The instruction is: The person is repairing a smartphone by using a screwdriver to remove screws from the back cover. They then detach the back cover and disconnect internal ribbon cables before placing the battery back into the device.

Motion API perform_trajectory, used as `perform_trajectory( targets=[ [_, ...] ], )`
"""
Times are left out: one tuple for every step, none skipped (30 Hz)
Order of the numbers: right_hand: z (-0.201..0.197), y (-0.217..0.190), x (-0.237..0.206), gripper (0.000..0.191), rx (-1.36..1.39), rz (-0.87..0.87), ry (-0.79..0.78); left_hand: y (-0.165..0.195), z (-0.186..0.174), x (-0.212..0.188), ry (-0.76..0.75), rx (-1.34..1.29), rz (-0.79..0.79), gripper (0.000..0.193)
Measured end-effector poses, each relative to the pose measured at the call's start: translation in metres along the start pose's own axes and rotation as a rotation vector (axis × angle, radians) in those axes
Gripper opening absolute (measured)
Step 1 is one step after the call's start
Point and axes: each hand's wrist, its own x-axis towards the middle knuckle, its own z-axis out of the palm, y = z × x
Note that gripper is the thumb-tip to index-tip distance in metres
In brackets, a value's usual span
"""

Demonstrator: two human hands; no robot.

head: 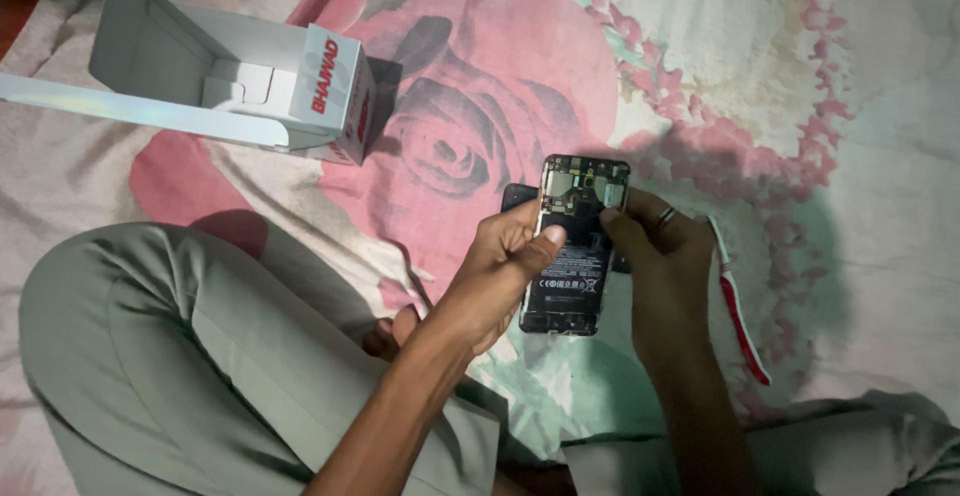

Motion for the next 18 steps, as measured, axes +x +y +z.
perform_trajectory(
  targets=[
    [0.0001,0.0002,0.0001,0.023,0.002,0.008,0.004,0.0005,-0.0003,-0.0003,-0.004,-0.007,-0.002,0.031],
    [0.0000,0.0009,0.0001,0.023,0.013,0.004,0.005,0.0006,-0.0002,-0.0006,-0.007,-0.015,-0.005,0.031],
    [0.0004,0.0015,0.0003,0.022,0.026,0.000,0.006,0.0007,-0.0004,-0.0007,-0.010,-0.021,-0.007,0.031],
    [0.0004,0.0025,0.0004,0.022,0.040,-0.005,0.006,0.0006,-0.0002,-0.0004,-0.008,-0.011,-0.002,0.031],
    [0.0008,0.0031,0.0006,0.021,0.054,-0.008,0.014,0.0007,-0.0001,0.0000,-0.005,-0.002,0.002,0.030],
    [0.0009,0.0040,0.0009,0.020,0.069,-0.010,0.021,0.0005,0.0001,0.0001,-0.003,0.007,0.006,0.030],
    [0.0011,0.0045,0.0012,0.020,0.083,-0.013,0.028,0.0000,0.0006,0.0002,-0.001,0.009,0.003,0.030],
    [0.0011,0.0049,0.0014,0.020,0.088,-0.010,0.026,-0.0005,0.0010,0.0001,0.001,0.011,-0.001,0.030],
    [0.0011,0.0051,0.0018,0.020,0.094,-0.007,0.023,-0.0003,0.0006,0.0000,0.003,0.015,-0.004,0.030],
    [0.0010,0.0051,0.0020,0.019,0.099,-0.004,0.021,-0.0004,0.0004,0.0000,0.002,0.016,-0.007,0.030],
    [0.0009,0.0049,0.0023,0.019,0.097,-0.001,0.016,-0.0006,0.0002,0.0000,0.001,0.018,-0.009,0.030],
    [0.0007,0.0047,0.0025,0.018,0.096,0.002,0.012,-0.0007,0.0000,0.0001,-0.001,0.020,-0.011,0.030],
    [0.0006,0.0042,0.0027,0.018,0.095,0.004,0.007,-0.0006,-0.0005,0.0002,-0.004,0.017,-0.008,0.030],
    [0.0004,0.0040,0.0027,0.018,0.073,0.024,0.021,-0.0006,-0.0010,0.0002,-0.008,0.015,-0.006,0.030],
    [0.0005,0.0034,0.0028,0.017,0.050,0.044,0.034,-0.0008,-0.0012,0.0003,-0.011,0.013,-0.004,0.030],
    [0.0005,0.0032,0.0028,0.017,0.027,0.065,0.047,-0.0012,-0.0013,0.0001,-0.011,0.011,-0.003,0.030],
    [0.0009,0.0028,0.0027,0.017,0.025,0.062,0.042,-0.0011,-0.0015,-0.0001,-0.011,0.010,-0.003,0.030],
    [0.0011,0.0026,0.0026,0.017,0.022,0.059,0.038,-0.0014,-0.0015,0.0000,-0.012,0.008,-0.002,0.030]
  ],
)
